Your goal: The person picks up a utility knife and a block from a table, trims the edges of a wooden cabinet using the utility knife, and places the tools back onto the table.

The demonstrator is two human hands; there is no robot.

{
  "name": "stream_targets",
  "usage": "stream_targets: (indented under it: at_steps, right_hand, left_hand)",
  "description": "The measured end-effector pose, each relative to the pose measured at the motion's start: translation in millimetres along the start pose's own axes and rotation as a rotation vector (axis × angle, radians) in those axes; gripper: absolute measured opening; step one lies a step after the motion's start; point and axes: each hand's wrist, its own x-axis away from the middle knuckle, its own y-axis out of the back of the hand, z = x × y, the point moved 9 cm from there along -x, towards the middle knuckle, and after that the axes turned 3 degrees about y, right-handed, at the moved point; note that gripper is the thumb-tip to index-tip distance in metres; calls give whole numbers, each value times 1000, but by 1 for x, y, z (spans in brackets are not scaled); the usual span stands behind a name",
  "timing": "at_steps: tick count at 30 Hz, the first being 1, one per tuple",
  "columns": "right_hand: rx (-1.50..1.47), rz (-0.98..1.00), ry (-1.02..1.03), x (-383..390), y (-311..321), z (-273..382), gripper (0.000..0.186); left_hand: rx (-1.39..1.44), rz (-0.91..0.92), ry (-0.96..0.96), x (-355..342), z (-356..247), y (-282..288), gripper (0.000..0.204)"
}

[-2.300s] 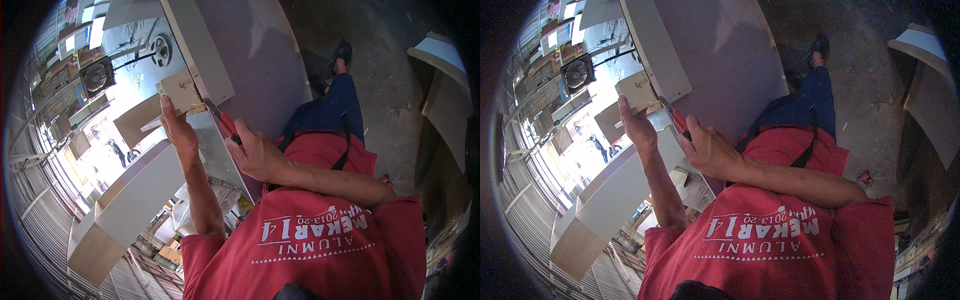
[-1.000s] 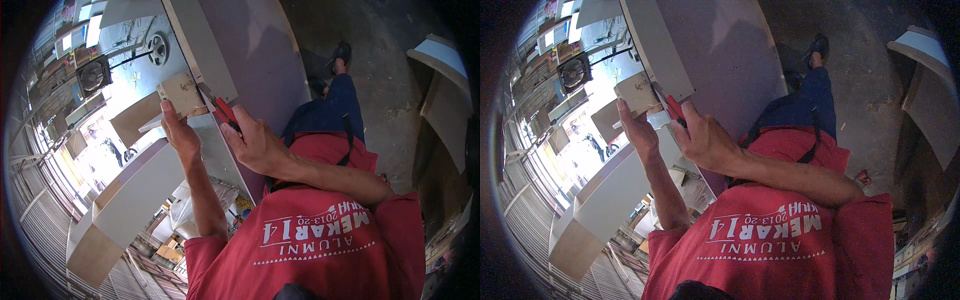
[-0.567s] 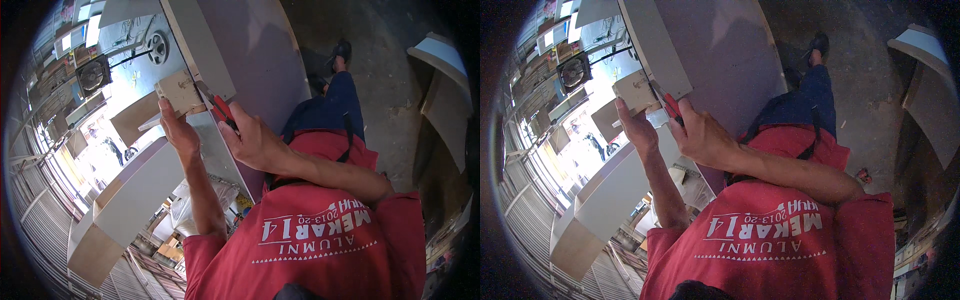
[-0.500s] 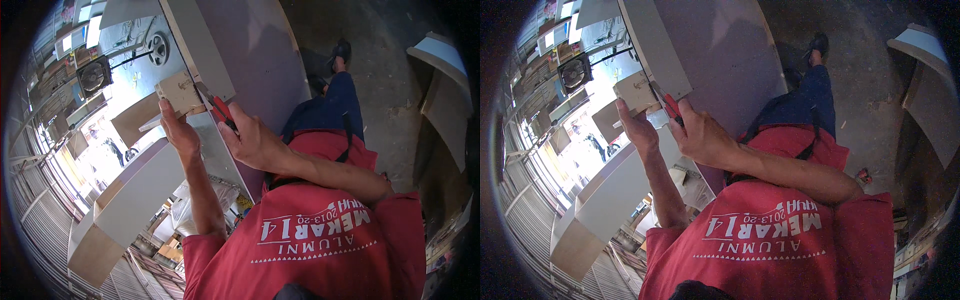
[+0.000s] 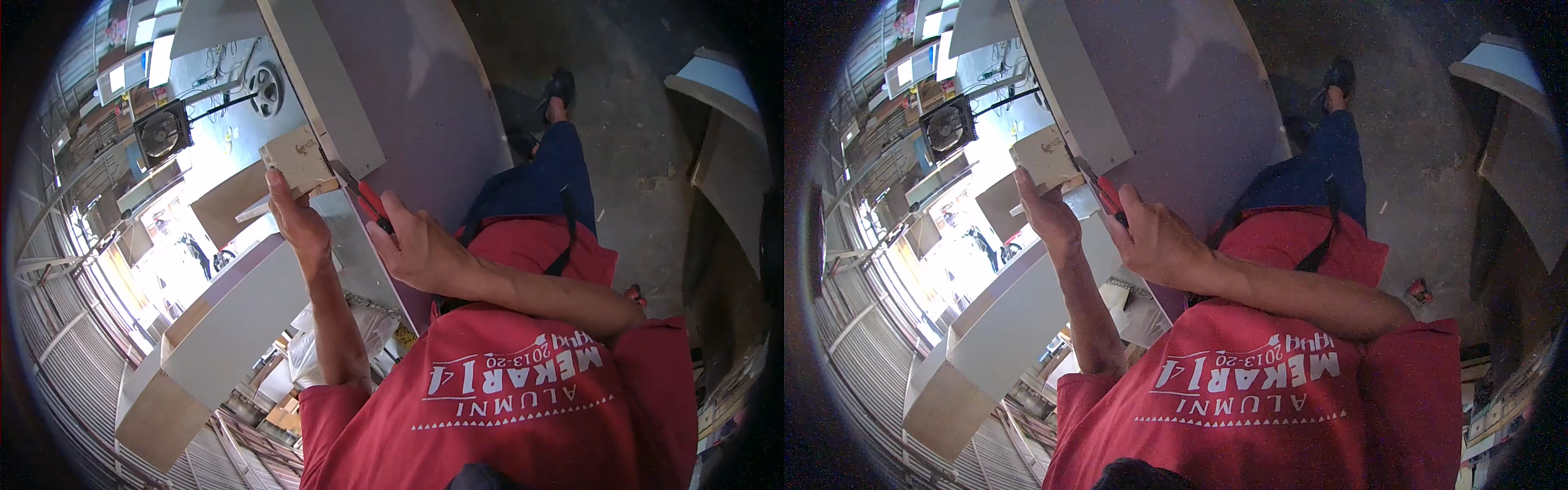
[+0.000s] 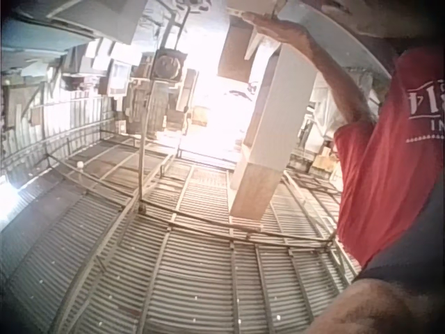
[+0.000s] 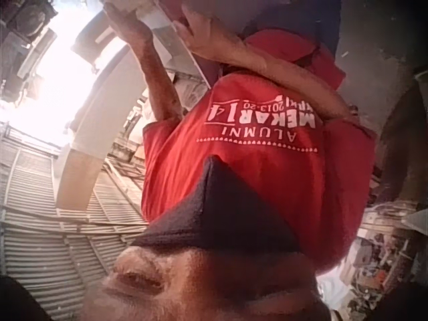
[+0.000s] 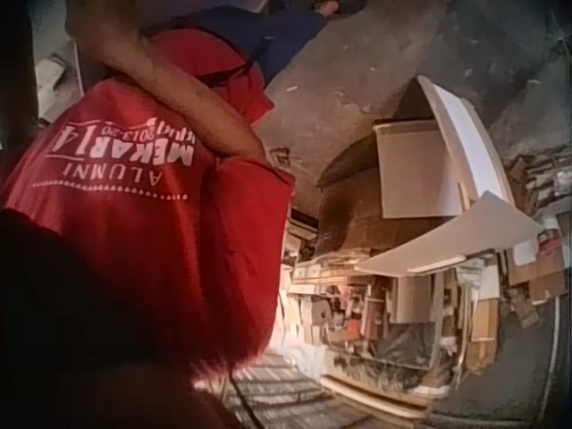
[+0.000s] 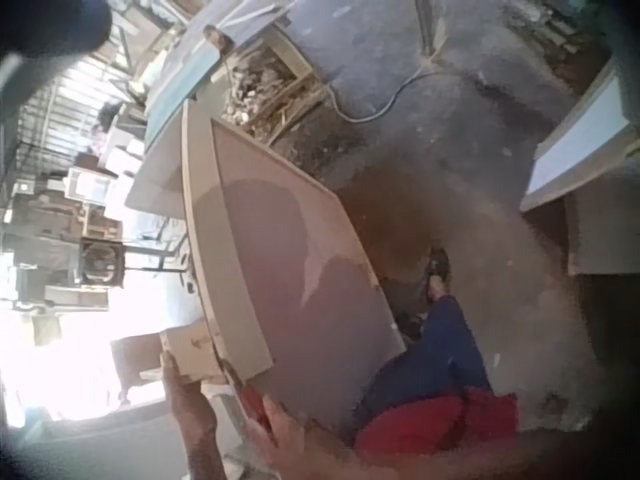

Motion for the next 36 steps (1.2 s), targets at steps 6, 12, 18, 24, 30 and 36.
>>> stream_targets:
  at_steps: [6,12,18,24,30,36]
  right_hand:
    - [-67,87,-56,-1,-3,-4,31]
    - [-81,59,6,11,-5,-8,33]
    - [-30,86,-16,9,1,-3,30]
    - [-31,60,37,10,10,2,28]
    - [-3,58,-52,8,6,-8,26]
    - [-40,93,-8,6,5,0,29]
  left_hand:
    - [17,74,30,4,-2,-4,64]
    - [6,39,44,3,-1,-2,65]
    - [-1,50,50,2,2,1,67]
    - [-38,59,59,3,1,2,70]
    - [-24,54,74,4,6,5,70]
    - [20,95,58,3,6,4,65]
